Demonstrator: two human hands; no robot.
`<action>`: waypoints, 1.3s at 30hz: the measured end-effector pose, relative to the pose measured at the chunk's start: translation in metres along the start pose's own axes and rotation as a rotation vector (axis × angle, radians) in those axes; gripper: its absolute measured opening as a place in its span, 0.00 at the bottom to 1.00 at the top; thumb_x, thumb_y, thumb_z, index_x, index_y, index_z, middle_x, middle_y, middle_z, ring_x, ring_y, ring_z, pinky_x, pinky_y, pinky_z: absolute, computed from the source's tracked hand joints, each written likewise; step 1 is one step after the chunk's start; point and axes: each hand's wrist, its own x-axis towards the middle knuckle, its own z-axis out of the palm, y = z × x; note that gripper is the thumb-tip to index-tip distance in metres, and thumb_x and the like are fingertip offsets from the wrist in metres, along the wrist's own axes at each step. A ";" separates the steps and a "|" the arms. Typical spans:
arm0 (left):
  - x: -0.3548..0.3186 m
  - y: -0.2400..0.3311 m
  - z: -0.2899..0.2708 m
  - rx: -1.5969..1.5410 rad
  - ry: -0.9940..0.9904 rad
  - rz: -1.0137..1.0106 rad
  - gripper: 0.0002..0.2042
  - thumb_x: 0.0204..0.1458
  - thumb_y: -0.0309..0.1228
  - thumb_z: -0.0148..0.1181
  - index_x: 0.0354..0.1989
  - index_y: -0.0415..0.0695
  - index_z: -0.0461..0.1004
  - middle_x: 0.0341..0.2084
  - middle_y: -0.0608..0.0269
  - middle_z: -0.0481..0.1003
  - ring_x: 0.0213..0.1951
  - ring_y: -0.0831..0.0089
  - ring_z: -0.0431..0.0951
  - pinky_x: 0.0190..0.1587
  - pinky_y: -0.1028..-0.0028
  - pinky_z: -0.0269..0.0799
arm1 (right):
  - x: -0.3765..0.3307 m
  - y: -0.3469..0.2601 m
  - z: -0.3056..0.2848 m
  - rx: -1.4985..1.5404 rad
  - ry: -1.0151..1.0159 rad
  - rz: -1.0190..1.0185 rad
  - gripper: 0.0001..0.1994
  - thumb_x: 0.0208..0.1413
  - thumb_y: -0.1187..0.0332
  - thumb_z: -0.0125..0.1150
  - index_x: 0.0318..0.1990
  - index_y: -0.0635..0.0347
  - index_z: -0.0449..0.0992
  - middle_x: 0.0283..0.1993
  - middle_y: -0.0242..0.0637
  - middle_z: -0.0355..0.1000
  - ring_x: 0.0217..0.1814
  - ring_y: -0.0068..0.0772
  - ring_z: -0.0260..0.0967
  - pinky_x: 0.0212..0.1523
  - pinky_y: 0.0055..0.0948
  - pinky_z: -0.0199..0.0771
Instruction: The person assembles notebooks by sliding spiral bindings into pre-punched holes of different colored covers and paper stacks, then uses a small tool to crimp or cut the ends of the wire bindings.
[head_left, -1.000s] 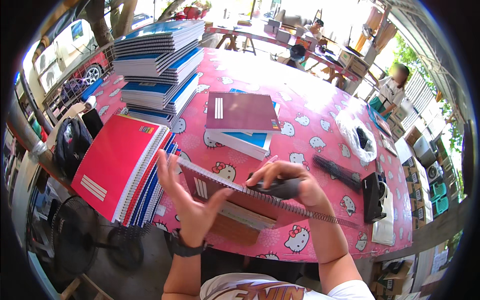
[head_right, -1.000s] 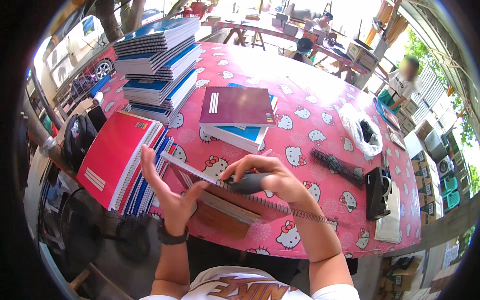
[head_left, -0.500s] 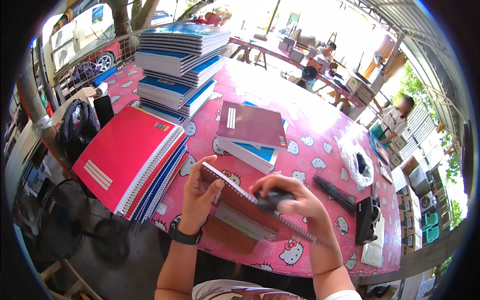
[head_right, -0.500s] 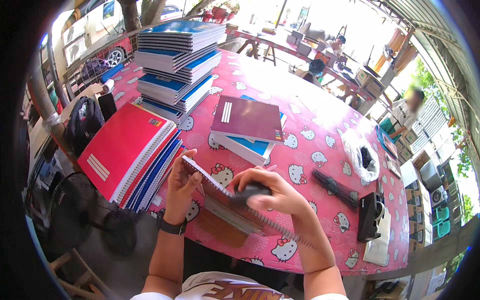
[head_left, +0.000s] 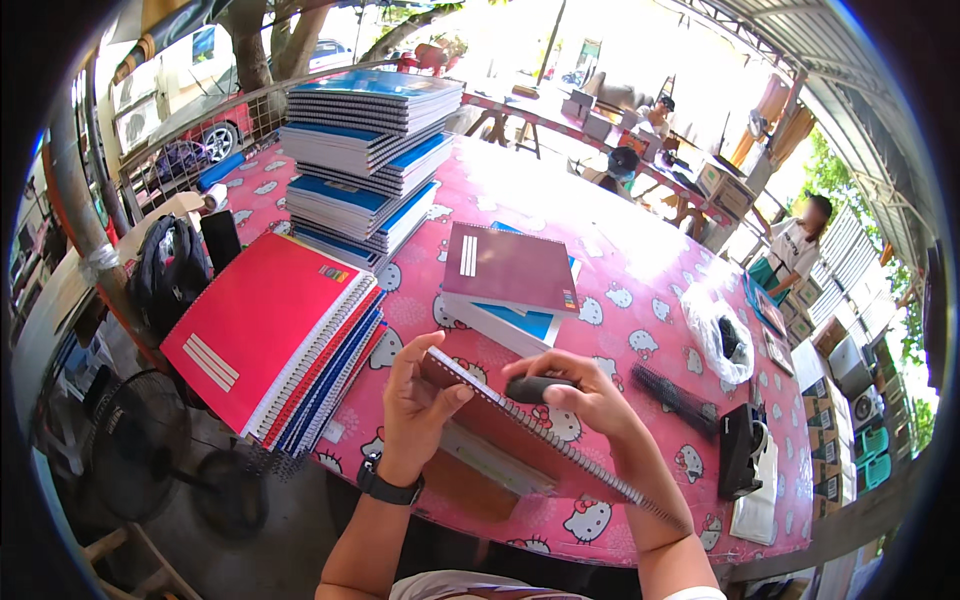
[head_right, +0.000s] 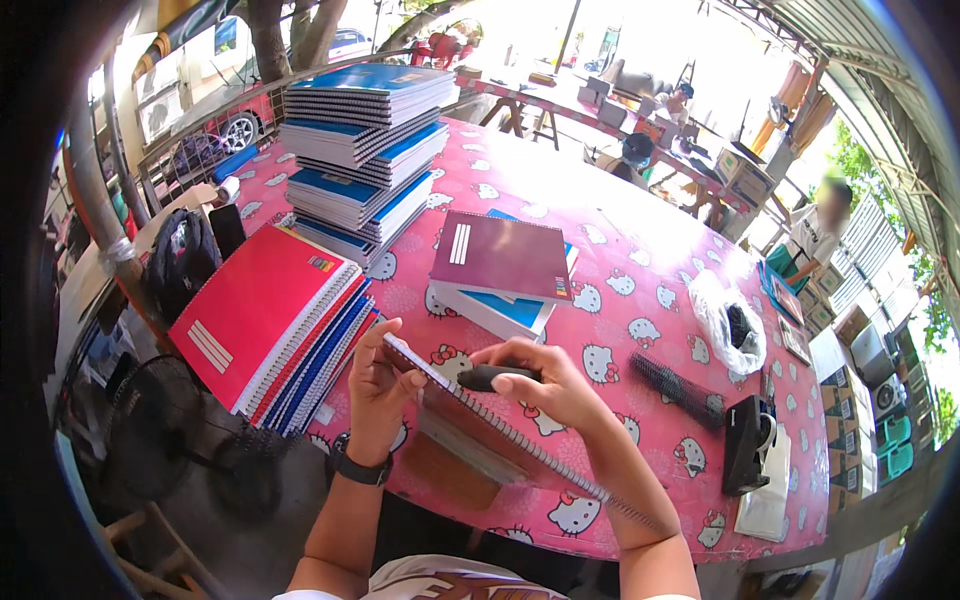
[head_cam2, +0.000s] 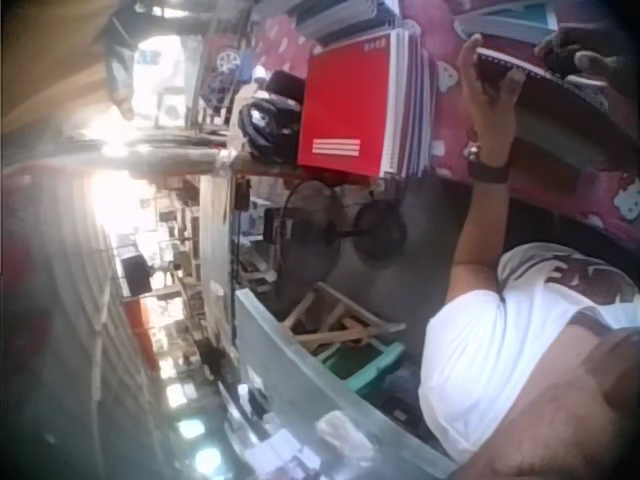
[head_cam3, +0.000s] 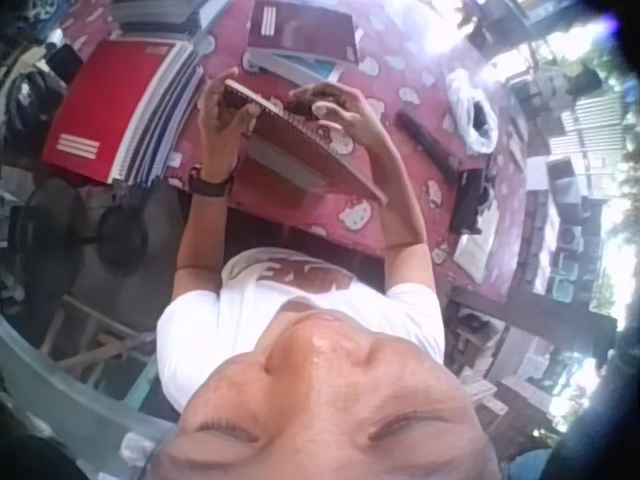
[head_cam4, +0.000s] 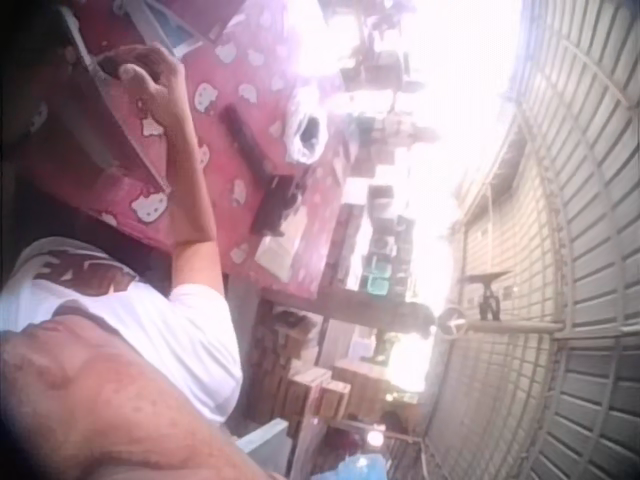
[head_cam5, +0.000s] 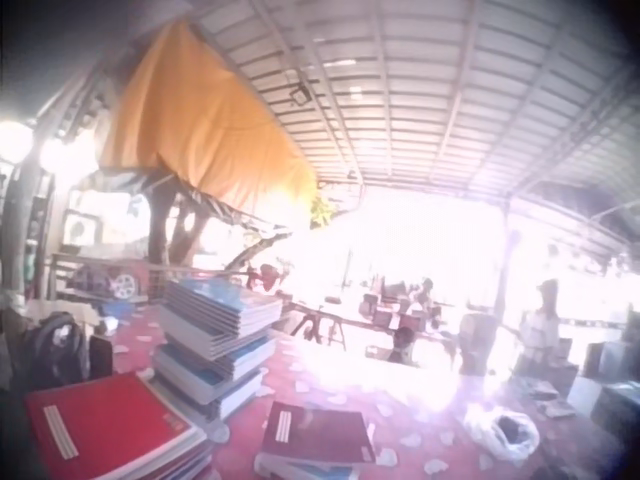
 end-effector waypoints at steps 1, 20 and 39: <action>-0.001 0.000 0.001 -0.010 0.011 0.005 0.26 0.47 0.20 0.63 0.56 0.41 0.62 0.36 0.69 0.68 0.34 0.84 0.70 0.33 0.86 0.67 | -0.002 0.000 -0.002 0.085 0.058 -0.054 0.30 0.50 0.41 0.55 0.39 0.65 0.72 0.49 0.47 0.71 0.49 0.32 0.68 0.48 0.31 0.67; -0.001 0.022 0.023 0.198 -0.084 0.056 0.28 0.35 0.18 0.69 0.52 0.41 0.72 0.37 0.68 0.67 0.38 0.80 0.70 0.39 0.82 0.69 | -0.022 -0.034 0.001 0.095 -0.048 -0.290 0.29 0.41 0.45 0.64 0.37 0.66 0.72 0.52 0.46 0.70 0.48 0.36 0.67 0.53 0.33 0.63; -0.001 0.043 0.029 0.393 -0.264 0.188 0.23 0.42 0.18 0.64 0.50 0.42 0.74 0.34 0.65 0.70 0.37 0.77 0.70 0.44 0.78 0.66 | -0.066 0.040 -0.025 -0.669 0.637 -0.144 0.23 0.40 0.53 0.70 0.38 0.62 0.73 0.51 0.46 0.70 0.53 0.48 0.63 0.55 0.41 0.61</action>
